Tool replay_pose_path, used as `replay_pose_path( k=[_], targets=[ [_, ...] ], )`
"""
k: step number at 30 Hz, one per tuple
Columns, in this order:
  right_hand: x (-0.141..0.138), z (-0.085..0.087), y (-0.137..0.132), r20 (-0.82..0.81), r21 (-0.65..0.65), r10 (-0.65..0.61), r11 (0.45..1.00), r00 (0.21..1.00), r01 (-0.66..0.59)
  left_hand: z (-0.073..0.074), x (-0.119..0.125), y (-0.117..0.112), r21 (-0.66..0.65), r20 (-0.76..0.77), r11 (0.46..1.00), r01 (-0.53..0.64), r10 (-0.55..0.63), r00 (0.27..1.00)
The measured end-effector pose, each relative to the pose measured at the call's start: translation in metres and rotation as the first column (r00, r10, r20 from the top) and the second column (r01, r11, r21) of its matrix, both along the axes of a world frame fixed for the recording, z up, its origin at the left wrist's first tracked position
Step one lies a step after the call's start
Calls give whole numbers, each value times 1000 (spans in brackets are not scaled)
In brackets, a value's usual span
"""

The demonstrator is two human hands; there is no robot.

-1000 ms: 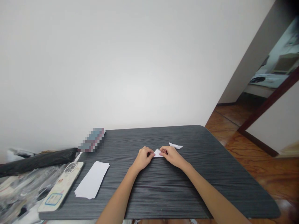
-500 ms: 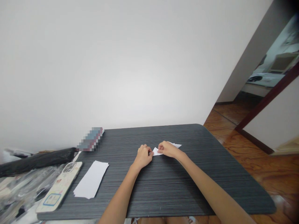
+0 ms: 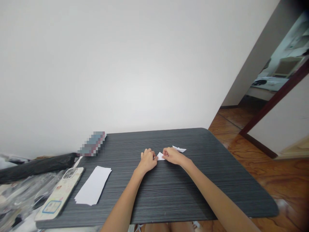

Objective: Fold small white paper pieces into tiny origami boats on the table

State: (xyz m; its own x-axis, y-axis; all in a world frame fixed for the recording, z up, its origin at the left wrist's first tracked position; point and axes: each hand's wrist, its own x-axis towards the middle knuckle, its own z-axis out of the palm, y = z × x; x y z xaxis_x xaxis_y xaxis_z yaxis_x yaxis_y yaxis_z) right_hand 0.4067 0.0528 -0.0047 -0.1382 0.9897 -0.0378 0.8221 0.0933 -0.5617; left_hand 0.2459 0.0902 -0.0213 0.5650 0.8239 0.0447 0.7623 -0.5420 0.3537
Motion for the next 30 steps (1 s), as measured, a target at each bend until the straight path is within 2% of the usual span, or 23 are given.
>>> replay_pose_path(
  k=[12,18,25,30],
  targets=[
    [-3,-4,-9,-54,85,7,996,999,-3,1,2,1,-59,-13,997,-58,58,998],
    [-2,-8,-14,-150,166,-9,986,989,34,6,-5,-2,-45,46,996,-73,75,996],
    [-2,-22,-20,-138,325,35,946,990,12,10,-6,-11,46,89,994,101,-105,990],
    [-5,-24,-23,-2,435,57,899,998,-50,10,-4,-17,160,113,965,207,-226,968]
  ],
)
